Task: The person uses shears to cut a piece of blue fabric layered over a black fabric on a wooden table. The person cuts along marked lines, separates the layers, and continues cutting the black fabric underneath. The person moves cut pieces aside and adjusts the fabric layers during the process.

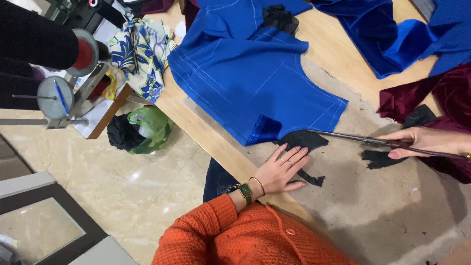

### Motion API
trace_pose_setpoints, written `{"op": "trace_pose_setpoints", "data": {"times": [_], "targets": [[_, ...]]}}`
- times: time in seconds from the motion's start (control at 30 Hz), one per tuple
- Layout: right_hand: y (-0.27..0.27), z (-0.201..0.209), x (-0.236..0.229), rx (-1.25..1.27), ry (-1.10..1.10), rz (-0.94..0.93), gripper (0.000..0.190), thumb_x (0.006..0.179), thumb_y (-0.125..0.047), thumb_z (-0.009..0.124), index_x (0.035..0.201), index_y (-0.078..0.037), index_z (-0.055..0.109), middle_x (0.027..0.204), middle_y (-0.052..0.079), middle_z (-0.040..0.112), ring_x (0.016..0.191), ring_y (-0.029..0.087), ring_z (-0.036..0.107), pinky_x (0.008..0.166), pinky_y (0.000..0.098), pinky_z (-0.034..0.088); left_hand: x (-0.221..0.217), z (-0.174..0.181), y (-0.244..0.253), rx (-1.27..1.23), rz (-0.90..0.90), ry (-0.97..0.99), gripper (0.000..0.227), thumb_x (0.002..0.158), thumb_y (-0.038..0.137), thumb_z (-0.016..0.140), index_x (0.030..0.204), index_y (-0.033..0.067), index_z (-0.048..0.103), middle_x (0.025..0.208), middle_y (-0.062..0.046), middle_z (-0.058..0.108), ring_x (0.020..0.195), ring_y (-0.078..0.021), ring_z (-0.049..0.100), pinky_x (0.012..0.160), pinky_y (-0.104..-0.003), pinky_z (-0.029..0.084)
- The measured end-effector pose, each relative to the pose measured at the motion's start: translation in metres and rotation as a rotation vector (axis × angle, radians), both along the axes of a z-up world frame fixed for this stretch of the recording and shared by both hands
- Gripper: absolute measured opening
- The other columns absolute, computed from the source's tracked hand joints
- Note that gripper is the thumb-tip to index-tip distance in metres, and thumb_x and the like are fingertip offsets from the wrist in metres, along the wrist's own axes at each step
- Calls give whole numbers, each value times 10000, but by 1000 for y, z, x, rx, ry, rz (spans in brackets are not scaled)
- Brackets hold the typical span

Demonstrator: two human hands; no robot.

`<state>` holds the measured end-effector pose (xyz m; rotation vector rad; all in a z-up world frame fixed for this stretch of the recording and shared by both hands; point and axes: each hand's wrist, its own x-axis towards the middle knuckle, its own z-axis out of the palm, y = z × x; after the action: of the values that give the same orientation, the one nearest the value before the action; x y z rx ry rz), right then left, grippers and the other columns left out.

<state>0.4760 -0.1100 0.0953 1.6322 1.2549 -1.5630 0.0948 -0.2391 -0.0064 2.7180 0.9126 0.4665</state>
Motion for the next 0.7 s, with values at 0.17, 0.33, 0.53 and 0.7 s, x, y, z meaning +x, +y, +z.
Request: {"op": "trace_pose_setpoints", "data": {"times": [0.17,0.33,0.53,0.7], "targets": [[11,-13,10,-3,35,115,669,856,-359,754,1503,-398,589,1501,-174,700,1391,38,621,1169,225,420,0,-1,0,9,9,-23,776,1016,617,476,1562,65,441,1653,-155,375,1527,-296,418,1284,-552,306],[29,-27,16,-10,61,176,675,834,-336,802,1485,-388,632,1420,-150,777,1289,43,687,1085,223,479,1,-1,-1,3,-2,-45,754,1006,590,509,1531,49,482,1632,-173,408,1509,-314,437,1273,-569,311],[46,-37,19,-5,161,225,604,850,-308,849,1444,-379,760,745,12,511,685,156,438,647,266,302,0,-2,-1,-5,5,-12,763,1013,608,476,1547,63,463,1647,-161,385,1519,-318,426,1283,-563,283],[50,-27,10,50,45,220,621,815,-287,867,1417,-376,746,1015,-50,906,936,102,791,851,218,496,1,-1,0,-1,0,-7,767,1005,610,490,1537,57,473,1643,-161,390,1508,-319,440,1281,-567,293]]}}
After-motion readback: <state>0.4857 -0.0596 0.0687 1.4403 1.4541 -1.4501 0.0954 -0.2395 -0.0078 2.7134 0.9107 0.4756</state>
